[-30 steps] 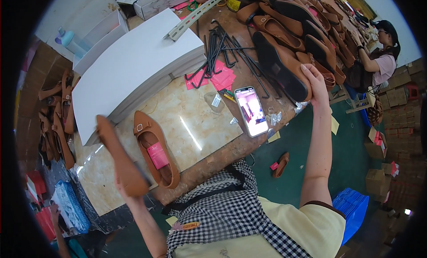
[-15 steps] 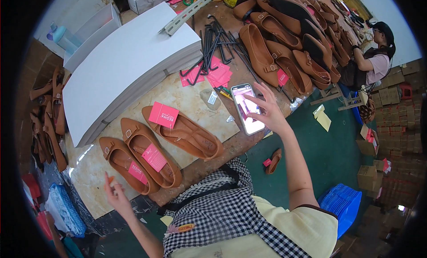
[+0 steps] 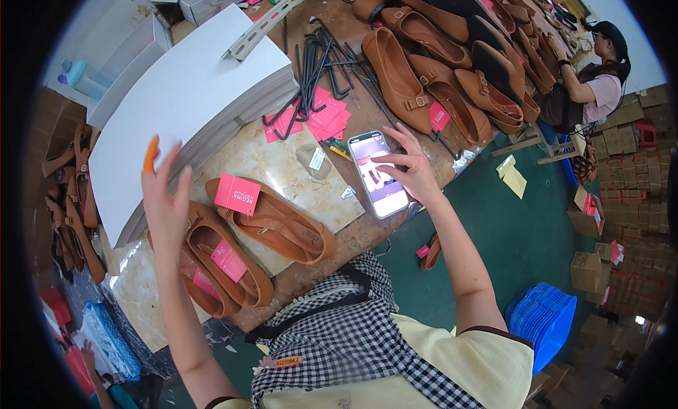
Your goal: Clean and inspect finished shoes, adding paper stuffing and tags in a manufacturing setting.
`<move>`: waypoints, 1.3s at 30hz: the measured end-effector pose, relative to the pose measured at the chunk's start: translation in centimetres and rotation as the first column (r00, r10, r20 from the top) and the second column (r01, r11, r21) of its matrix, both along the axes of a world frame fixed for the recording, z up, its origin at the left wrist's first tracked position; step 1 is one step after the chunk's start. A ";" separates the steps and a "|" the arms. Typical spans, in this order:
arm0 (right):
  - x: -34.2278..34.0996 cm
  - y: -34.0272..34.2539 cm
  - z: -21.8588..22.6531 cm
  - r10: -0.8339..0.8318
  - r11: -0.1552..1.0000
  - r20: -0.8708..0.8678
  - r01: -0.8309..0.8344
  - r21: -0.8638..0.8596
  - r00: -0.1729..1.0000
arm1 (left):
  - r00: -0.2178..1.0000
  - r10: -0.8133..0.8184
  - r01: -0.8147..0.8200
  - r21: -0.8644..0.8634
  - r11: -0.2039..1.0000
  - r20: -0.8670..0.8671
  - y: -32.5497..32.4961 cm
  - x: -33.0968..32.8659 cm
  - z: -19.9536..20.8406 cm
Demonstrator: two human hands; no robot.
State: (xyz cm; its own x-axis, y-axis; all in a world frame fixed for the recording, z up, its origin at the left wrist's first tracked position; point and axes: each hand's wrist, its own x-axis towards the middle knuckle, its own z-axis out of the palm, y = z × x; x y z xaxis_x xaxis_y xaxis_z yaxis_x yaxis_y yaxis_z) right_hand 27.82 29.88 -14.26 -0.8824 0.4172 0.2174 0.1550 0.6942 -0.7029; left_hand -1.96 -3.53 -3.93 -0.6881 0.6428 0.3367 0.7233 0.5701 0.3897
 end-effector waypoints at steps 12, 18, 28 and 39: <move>1.0 0.3 1.3 -0.125 0.943 -0.187 0.058 -0.327 0.974 | 0.911 0.232 -0.330 -0.267 0.906 -0.340 3.1 -13.6 -7.6; 1.5 -2.2 5.1 -0.442 0.757 -0.329 0.150 -0.637 0.835 | 0.958 0.221 -0.238 -0.078 0.968 -0.184 5.2 -8.4 -2.3; -3.9 -17.8 6.7 0.000 -0.251 0.007 0.006 -0.968 1.000 | 0.633 -0.643 0.459 0.460 0.760 0.432 -0.3 15.6 3.4; -7.5 -20.2 13.1 0.574 0.819 -0.131 -0.569 0.074 0.808 | 0.443 -0.335 -0.379 0.512 0.771 0.832 -1.5 14.7 -1.0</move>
